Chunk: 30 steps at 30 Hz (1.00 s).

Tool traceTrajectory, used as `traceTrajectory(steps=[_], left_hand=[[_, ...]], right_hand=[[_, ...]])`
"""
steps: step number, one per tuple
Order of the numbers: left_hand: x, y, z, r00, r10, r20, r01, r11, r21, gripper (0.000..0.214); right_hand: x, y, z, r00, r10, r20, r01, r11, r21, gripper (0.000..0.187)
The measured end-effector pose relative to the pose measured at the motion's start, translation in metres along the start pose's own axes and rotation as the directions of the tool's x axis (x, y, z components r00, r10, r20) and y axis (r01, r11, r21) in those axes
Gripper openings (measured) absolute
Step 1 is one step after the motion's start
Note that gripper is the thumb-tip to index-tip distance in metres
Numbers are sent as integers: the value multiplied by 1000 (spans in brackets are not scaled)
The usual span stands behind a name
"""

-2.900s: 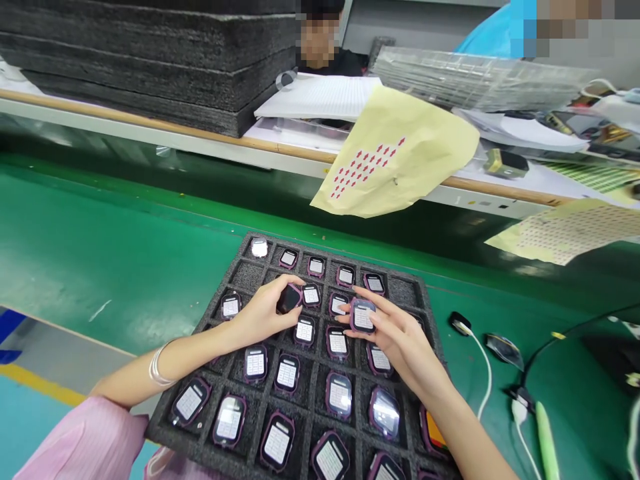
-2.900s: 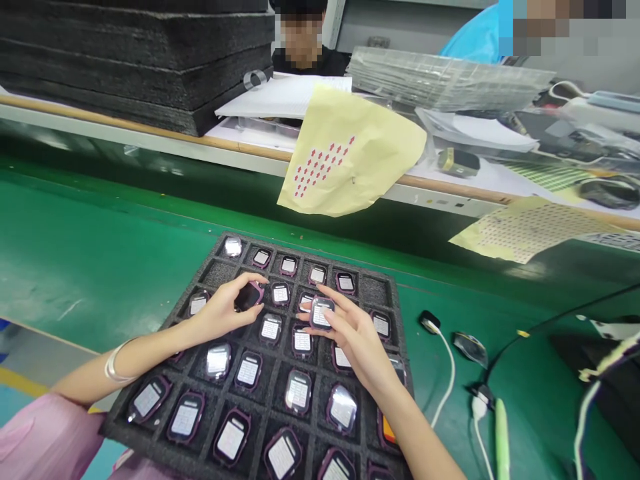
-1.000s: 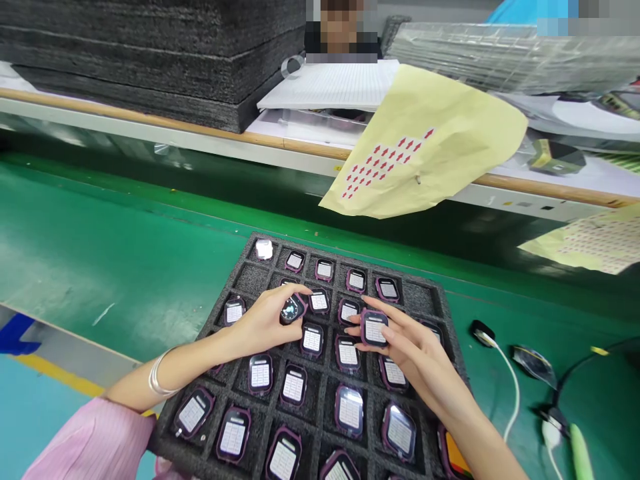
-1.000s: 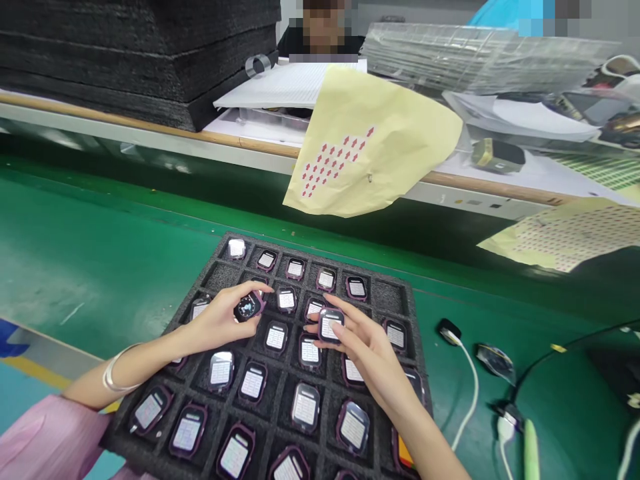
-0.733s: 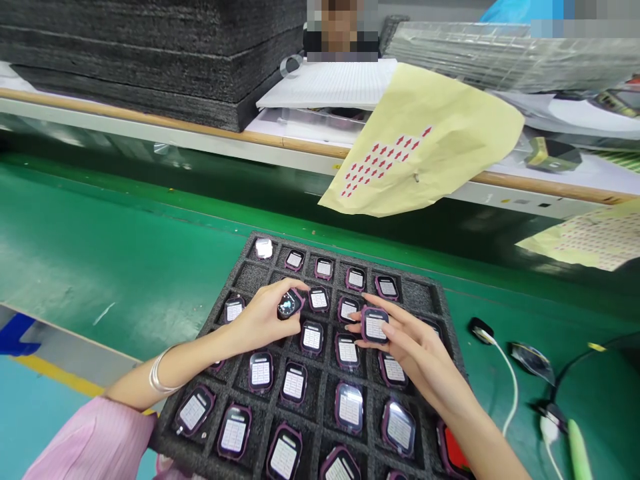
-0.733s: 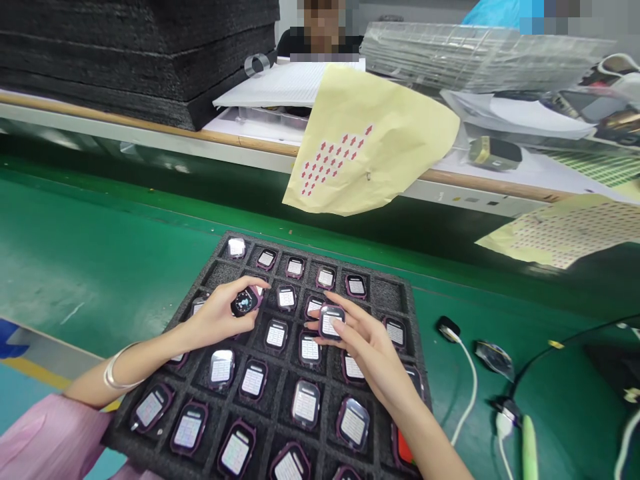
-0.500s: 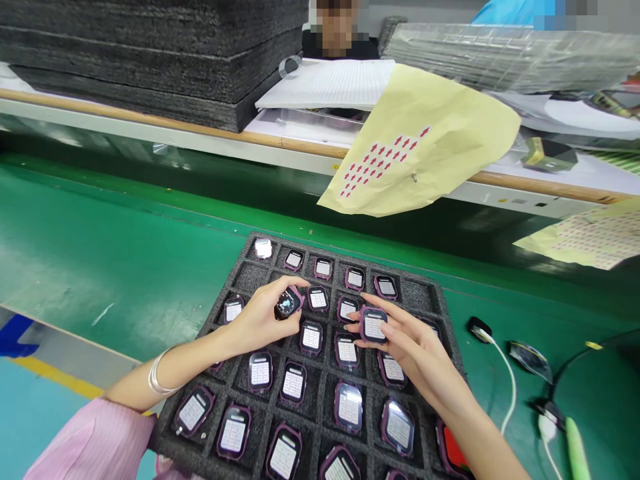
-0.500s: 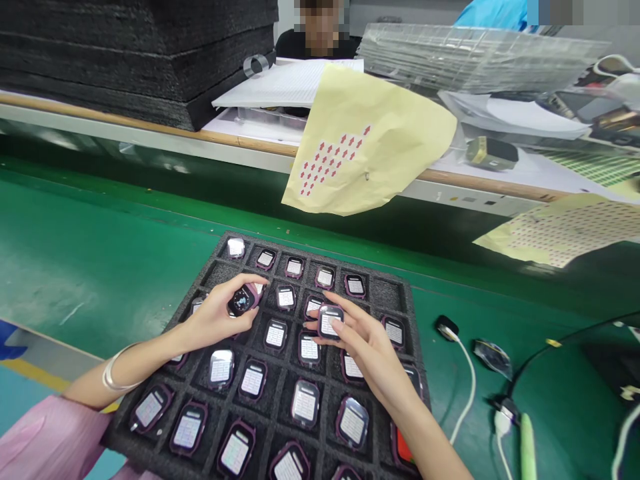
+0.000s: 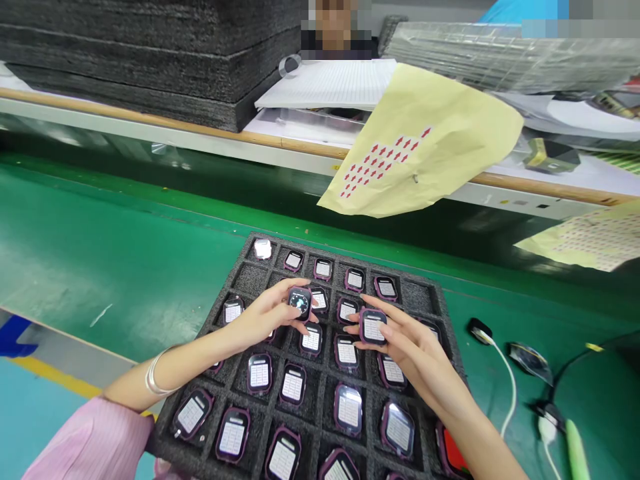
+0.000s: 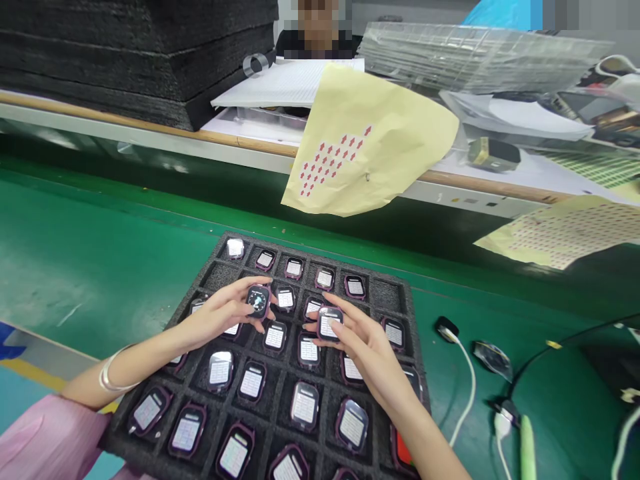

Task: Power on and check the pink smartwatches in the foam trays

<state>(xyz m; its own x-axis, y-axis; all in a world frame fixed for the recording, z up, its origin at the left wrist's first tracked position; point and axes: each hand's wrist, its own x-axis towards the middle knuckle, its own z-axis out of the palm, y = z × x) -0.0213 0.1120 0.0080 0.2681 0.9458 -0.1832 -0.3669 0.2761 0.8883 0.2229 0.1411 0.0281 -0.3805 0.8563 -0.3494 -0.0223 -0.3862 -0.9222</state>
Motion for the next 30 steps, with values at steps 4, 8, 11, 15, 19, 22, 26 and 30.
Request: traceTrajectory(steps=[4, 8, 11, 15, 19, 22, 26, 30], left_hand=[[-1, 0, 1, 1000, 8, 13, -7, 998, -69, 40], [-4, -1, 1, 997, 62, 42, -62, 998, 9, 43], [-6, 0, 3, 997, 63, 55, -67, 994, 81, 42], [-6, -1, 3, 996, 65, 53, -70, 992, 109, 39], [-6, -2, 2, 996, 72, 61, -78, 991, 112, 37], [-6, -2, 2, 995, 73, 70, -81, 990, 117, 34], [-6, 0, 5, 996, 62, 59, -69, 989, 129, 32], [-5, 0, 6, 997, 65, 47, -71, 988, 135, 34]], right_hand=[[1, 0, 0, 1000, 4, 1, -4, 1000, -11, 49], [0, 1, -1, 1000, 5, 9, -5, 1000, -5, 46], [1, 1, -1, 1000, 2, 19, -2, 1000, -10, 46], [1, 0, 0, 1000, 3, 18, -3, 999, -43, 49], [1, 0, -1, 1000, 13, 18, -12, 999, -45, 50], [1, 1, -1, 1000, 12, 25, -11, 1000, -25, 49], [1, 1, -2, 1000, 12, 27, -11, 999, -40, 49], [1, 0, -1, 999, 13, 29, -11, 998, -56, 50]])
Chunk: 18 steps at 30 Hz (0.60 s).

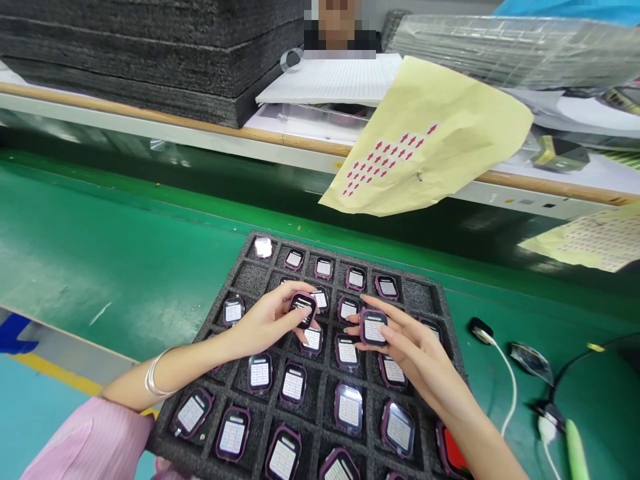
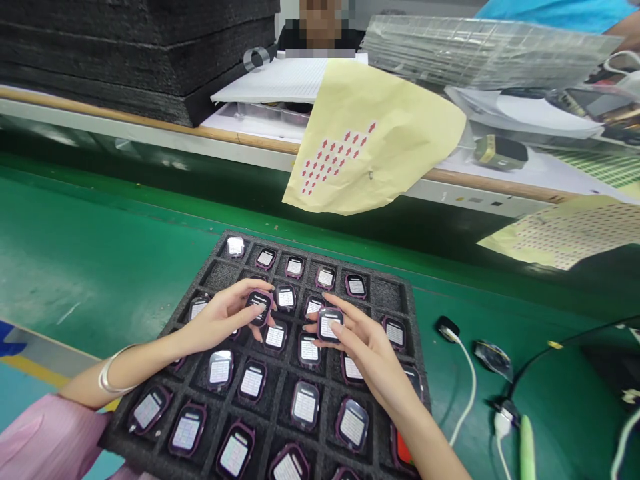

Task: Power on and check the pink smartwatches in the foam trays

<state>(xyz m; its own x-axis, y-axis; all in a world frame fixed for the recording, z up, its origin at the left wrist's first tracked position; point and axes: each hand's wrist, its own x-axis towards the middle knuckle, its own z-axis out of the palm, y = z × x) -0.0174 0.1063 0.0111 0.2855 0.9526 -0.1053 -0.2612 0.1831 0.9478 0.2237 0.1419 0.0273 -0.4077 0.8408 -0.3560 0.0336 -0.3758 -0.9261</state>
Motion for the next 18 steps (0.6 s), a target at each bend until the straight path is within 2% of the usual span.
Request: traceTrajectory(steps=[7, 11, 15, 18], left_hand=[[0, -1, -5, 999, 47, 11, -47, 998, -36, 26], [0, 1, -5, 1000, 11, 24, -9, 997, -80, 25], [1, 2, -2, 1000, -1, 22, 2, 999, -43, 24], [0, 0, -2, 1000, 8, 1, -8, 1000, 20, 32]], right_hand=[[0, 0, 1, 1000, -19, -11, 19, 997, 73, 43], [1, 1, 2, 1000, -18, -13, 19, 995, 97, 41], [1, 1, 4, 1000, -16, -7, 16, 996, 88, 42], [0, 0, 4, 1000, -18, 0, 18, 995, 94, 42]])
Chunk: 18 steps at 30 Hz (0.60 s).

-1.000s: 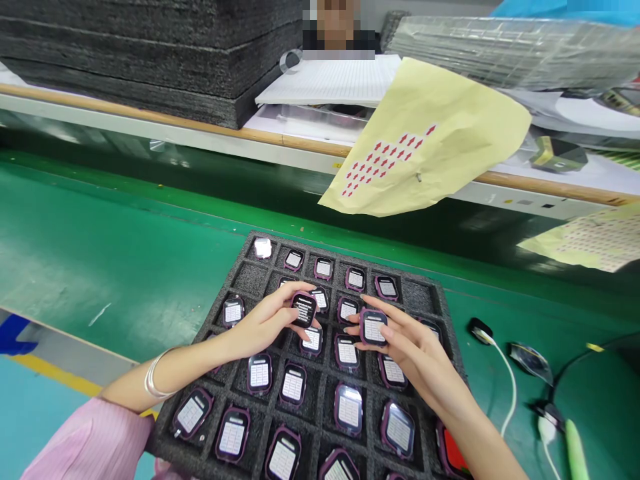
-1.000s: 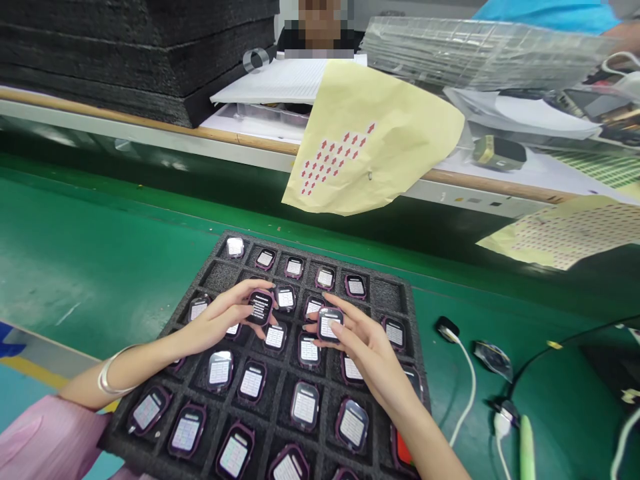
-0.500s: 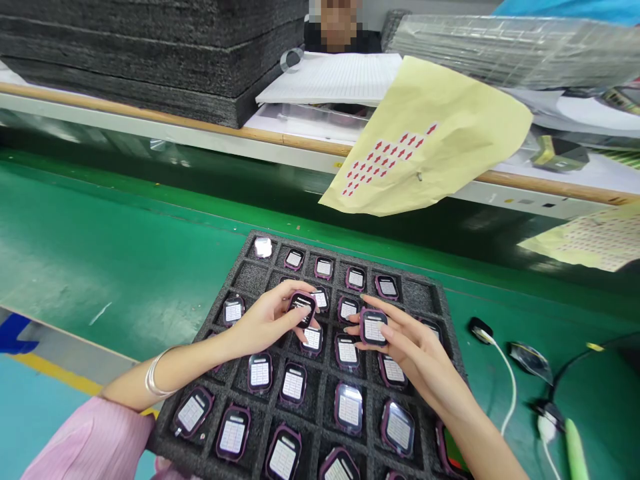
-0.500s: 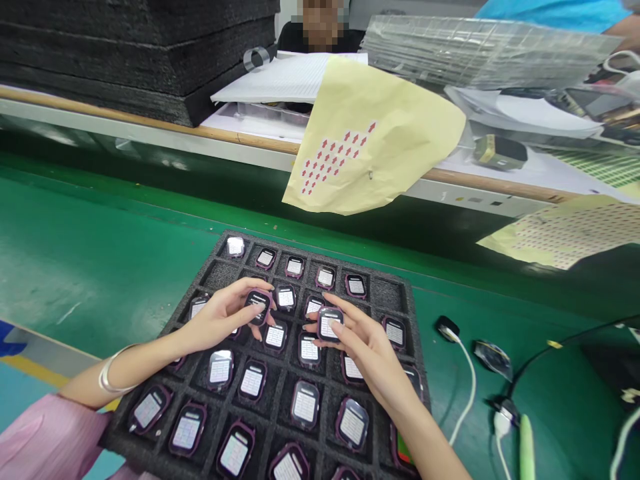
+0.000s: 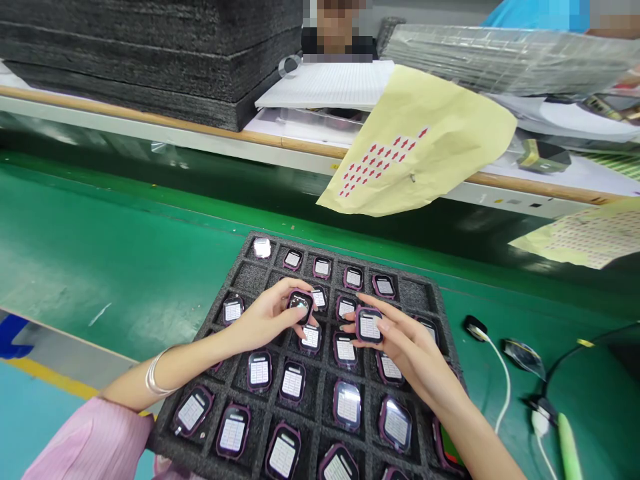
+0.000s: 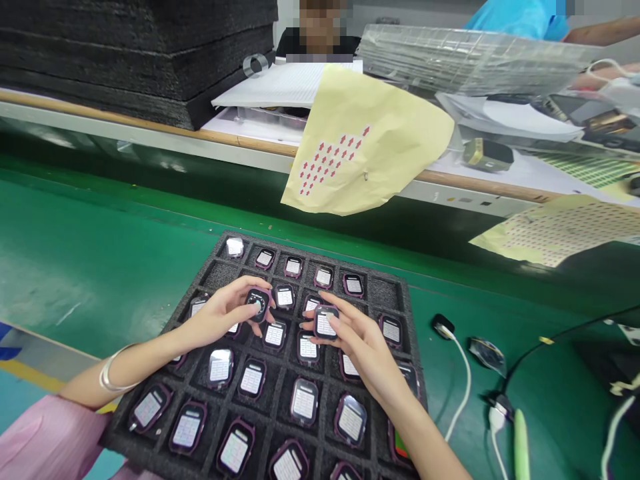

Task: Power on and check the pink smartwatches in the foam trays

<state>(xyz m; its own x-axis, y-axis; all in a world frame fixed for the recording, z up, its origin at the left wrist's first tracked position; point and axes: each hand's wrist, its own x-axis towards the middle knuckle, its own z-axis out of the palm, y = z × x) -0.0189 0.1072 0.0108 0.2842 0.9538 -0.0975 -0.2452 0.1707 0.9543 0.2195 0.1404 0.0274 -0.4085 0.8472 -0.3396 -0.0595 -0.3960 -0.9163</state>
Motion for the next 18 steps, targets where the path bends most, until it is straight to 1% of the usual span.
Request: traceTrajectory(steps=[3, 6, 8, 10, 14, 18], left_hand=[[-1, -2, -3, 998, 31, -59, -17, 975, 222, 41], [-2, -3, -5, 989, 97, -108, -39, 894, 447, 34], [-2, -2, -6, 984, 131, -120, -49, 848, 528, 28], [-2, -1, -6, 984, 140, -112, -52, 823, 565, 27], [-2, -1, -6, 986, 126, -104, -42, 811, 584, 27], [-3, -1, -6, 977, 176, -119, -71, 799, 597, 31]], right_hand=[[-1, -1, 0, 1000, 0, 6, 0, 1000, -3, 43], [-1, -1, 1, 1000, 8, 10, -7, 1000, -21, 46], [-1, -1, 0, 1000, 12, 9, -12, 999, -34, 48], [0, 0, 0, 1000, 14, 9, -14, 999, -38, 49], [0, 0, -1, 1000, 14, 17, -14, 1000, -22, 46], [0, 1, -1, 1000, 12, 18, -11, 1000, -13, 46]])
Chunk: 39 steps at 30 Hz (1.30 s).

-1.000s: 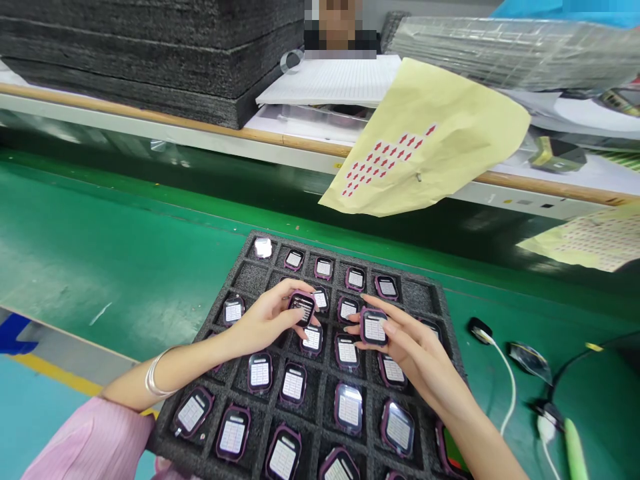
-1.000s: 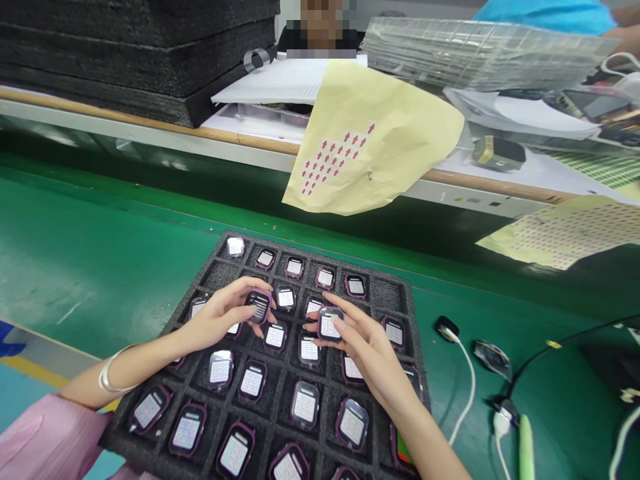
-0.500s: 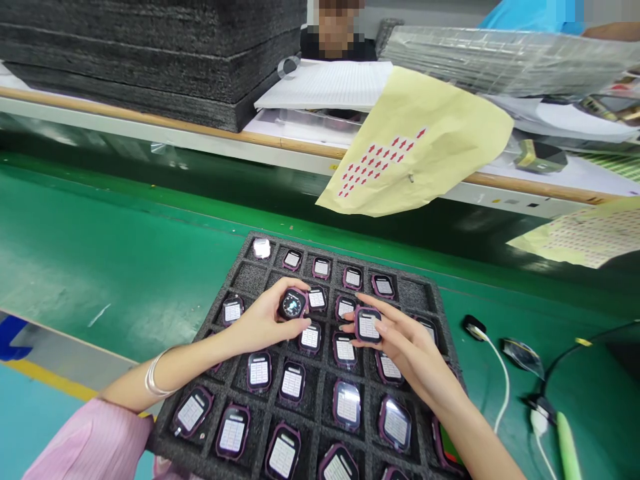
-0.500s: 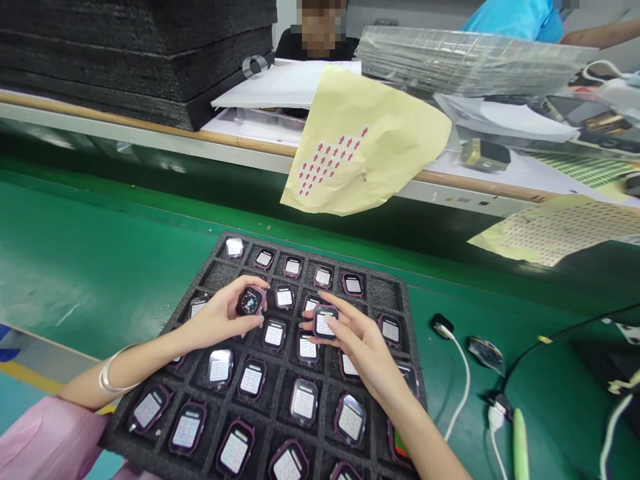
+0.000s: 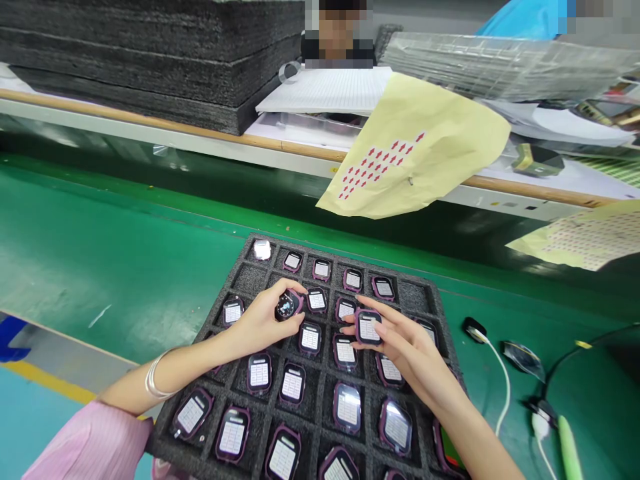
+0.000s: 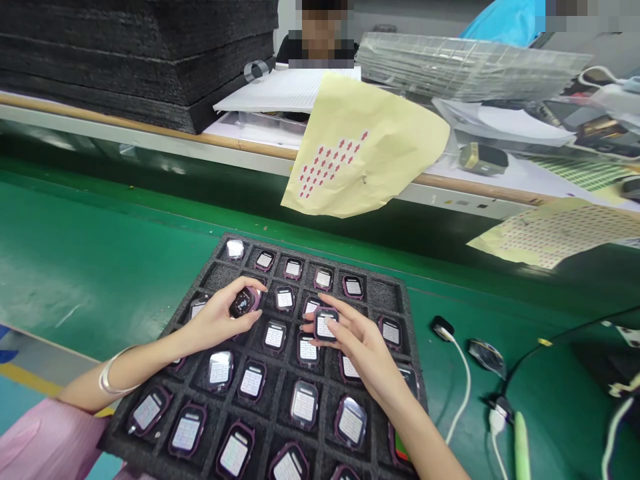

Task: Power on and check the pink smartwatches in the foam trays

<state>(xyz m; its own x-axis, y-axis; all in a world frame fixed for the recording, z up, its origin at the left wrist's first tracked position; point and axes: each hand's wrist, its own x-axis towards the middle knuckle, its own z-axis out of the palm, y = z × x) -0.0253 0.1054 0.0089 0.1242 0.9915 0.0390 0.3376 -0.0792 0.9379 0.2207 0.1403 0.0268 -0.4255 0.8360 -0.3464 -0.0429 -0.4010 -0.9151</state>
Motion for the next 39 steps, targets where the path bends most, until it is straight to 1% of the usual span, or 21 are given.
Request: traceTrajectory(steps=[4, 8, 12, 19, 26, 29, 34, 37, 39], left_hand=[[-1, 1, -1, 999, -1, 33, 1, 1000, 8, 29], [0, 2, -3, 1000, 15, 15, -15, 1000, 14, 30], [0, 4, -4, 999, 24, 37, -24, 1000, 15, 29], [-3, 6, -4, 999, 28, 43, -28, 1000, 6, 29], [-1, 5, -3, 999, 45, 22, -45, 999, 18, 35], [0, 5, -3, 999, 36, 18, -36, 999, 14, 34], [0, 5, -4, 999, 5, 34, -6, 1000, 27, 26], [1, 4, -6, 1000, 16, 2, -16, 999, 47, 28], [1, 5, -6, 1000, 17, 7, -18, 998, 56, 30]], right_hand=[[0, -1, 0, 1000, 0, -2, 0, 1000, -3, 46], [1, -1, 0, 1000, 1, 1, -1, 1000, -5, 45], [0, 0, 1, 1000, -2, -4, 2, 1000, -11, 46], [-1, -1, 0, 1000, 2, -2, -2, 1000, -21, 47], [1, -1, 1, 1000, 0, -4, 0, 999, -34, 45], [0, -2, 1, 1000, 3, -5, -4, 999, -40, 47], [-2, -3, 2, 1000, 7, -16, -9, 998, -69, 51], [-3, -3, 2, 1000, 10, -15, -11, 997, -77, 51], [-3, -3, 2, 1000, 9, -13, -10, 997, -83, 51]])
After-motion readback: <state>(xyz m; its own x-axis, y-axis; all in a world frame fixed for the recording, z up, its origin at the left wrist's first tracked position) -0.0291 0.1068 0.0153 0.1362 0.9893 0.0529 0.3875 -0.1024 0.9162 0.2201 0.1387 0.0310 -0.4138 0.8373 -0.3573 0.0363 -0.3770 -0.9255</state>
